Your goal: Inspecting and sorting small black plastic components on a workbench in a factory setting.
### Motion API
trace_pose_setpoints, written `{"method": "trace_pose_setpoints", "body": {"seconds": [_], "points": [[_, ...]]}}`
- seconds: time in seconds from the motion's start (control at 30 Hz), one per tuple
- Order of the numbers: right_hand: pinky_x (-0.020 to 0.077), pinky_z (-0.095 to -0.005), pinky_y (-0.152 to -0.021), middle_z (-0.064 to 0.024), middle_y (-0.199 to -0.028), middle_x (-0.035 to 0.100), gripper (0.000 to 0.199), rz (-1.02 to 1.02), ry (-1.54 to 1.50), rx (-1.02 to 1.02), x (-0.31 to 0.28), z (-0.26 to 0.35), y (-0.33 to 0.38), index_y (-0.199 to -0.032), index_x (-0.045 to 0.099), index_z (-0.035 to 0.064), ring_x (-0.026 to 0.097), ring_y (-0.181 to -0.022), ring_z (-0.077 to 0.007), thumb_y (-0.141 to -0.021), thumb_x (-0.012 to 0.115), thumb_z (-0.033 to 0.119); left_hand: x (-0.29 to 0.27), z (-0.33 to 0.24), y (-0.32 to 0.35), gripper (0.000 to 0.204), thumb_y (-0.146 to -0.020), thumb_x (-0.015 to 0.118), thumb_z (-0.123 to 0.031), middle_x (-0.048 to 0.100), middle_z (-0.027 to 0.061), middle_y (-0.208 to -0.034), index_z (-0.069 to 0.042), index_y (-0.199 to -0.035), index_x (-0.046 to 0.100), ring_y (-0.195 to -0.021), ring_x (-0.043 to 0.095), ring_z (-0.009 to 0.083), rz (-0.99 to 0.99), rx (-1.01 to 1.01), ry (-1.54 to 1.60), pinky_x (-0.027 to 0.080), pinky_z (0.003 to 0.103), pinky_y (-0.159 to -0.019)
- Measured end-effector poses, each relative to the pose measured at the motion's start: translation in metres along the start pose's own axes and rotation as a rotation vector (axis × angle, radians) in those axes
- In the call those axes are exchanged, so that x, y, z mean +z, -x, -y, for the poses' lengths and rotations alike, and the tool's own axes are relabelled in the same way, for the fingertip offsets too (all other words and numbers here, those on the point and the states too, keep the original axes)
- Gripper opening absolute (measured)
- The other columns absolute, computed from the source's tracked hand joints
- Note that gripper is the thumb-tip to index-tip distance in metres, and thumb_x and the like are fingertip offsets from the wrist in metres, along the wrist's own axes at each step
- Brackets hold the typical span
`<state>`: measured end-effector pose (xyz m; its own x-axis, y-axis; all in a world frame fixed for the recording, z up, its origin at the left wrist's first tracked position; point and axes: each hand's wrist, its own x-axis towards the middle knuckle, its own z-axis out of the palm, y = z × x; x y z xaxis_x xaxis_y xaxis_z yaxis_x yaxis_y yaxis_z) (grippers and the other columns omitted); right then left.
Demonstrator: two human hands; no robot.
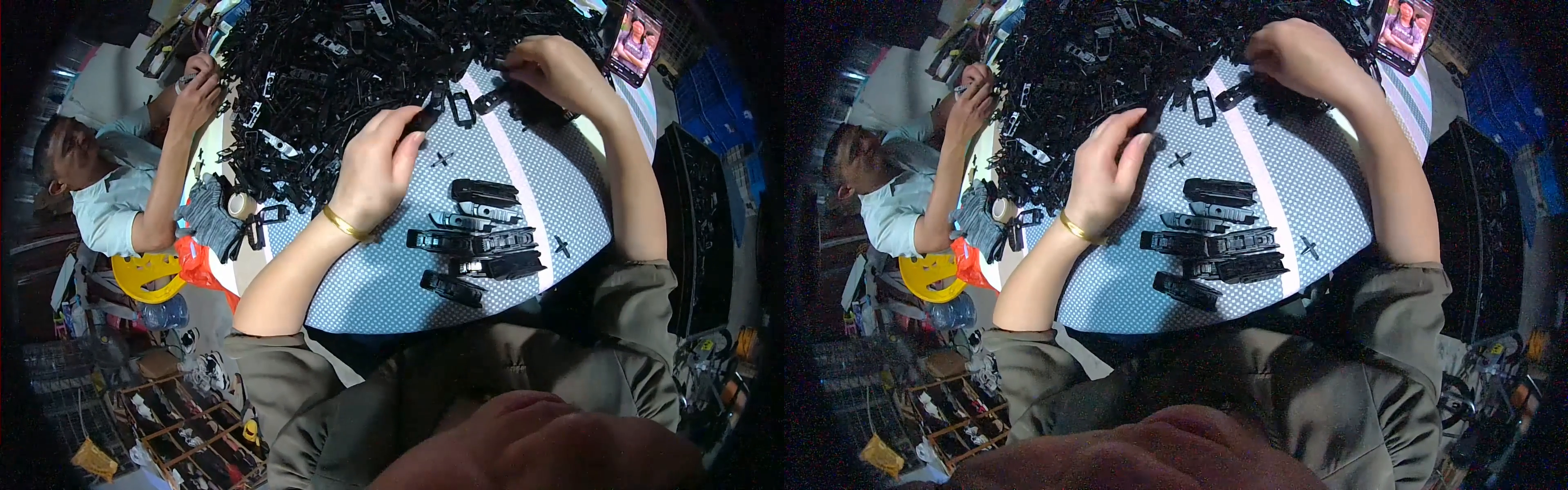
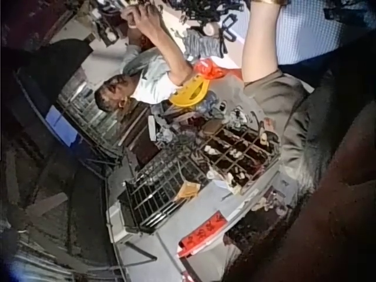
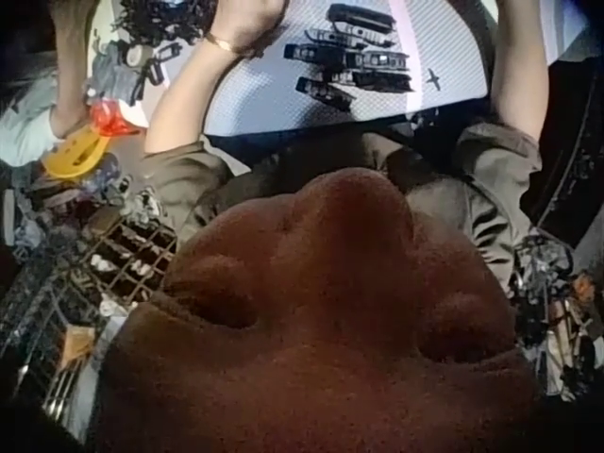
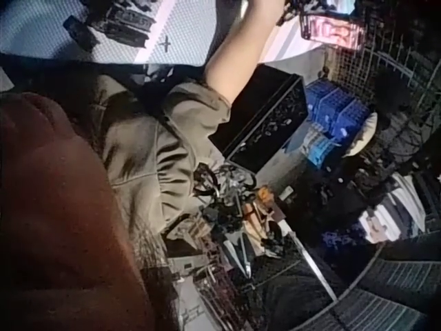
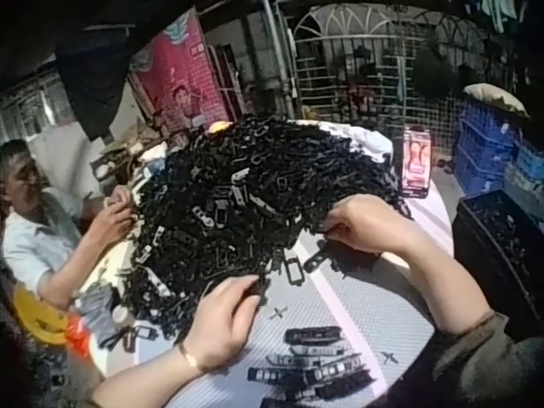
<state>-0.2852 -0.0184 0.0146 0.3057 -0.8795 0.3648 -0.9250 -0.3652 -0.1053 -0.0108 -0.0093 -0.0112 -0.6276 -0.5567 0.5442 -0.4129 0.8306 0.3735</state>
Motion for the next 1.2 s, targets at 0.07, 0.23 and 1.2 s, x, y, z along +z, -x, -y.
{"method": "trace_pose_setpoints", "body": {"seconds": [0.07, 0.23, 1.2], "points": [[0.0467, -0.0352, -0.072, -0.0123, -0.081, 0.062, 0.020, 0.142, -0.277, 0.129, -0.010, -0.005, 0.007, -0.085, 0.064, 0.0036, 0.059, -0.076, -0.0281, -0.067, 0.067, 0.011, 0.002, -0.006, 0.003, 0.030, -0.087, 0.047, -0.010, 0.059, 0.0108, -0.096, 0.001, -0.114, 0.047, -0.071, 0.057, 0.0134, 0.099, -0.484, 0.618, 0.046, 0.024, -0.060], [0.0472, -0.0320, -0.068, -0.0072, -0.085, 0.059, 0.019, 0.200, -0.163, -0.060, -0.004, -0.002, 0.011, -0.084, 0.063, 0.0011, 0.057, -0.076, -0.0237, -0.066, 0.066, 0.005, 0.000, -0.002, 0.002, 0.034, -0.091, 0.040, -0.014, 0.059, 0.0127, -0.098, 0.001, -0.122, 0.040, -0.060, 0.055, 0.0096, 0.114, -0.750, 1.175, 0.044, 0.017, -0.048], [0.0481, -0.0257, -0.074, -0.0086, -0.096, 0.059, 0.022, -0.164, -0.837, -0.251, 0.029, 0.076, 0.002, -0.095, 0.061, 0.0005, 0.059, -0.085, -0.0158, -0.073, 0.062, 0.000, 0.002, 0.002, 0.003, 0.034, -0.090, 0.041, -0.010, 0.054, 0.0164, -0.102, 0.008, -0.119, 0.038, -0.095, 0.057, 0.0230, 0.000, -0.862, 1.484, 0.047, 0.029, -0.087]]}}
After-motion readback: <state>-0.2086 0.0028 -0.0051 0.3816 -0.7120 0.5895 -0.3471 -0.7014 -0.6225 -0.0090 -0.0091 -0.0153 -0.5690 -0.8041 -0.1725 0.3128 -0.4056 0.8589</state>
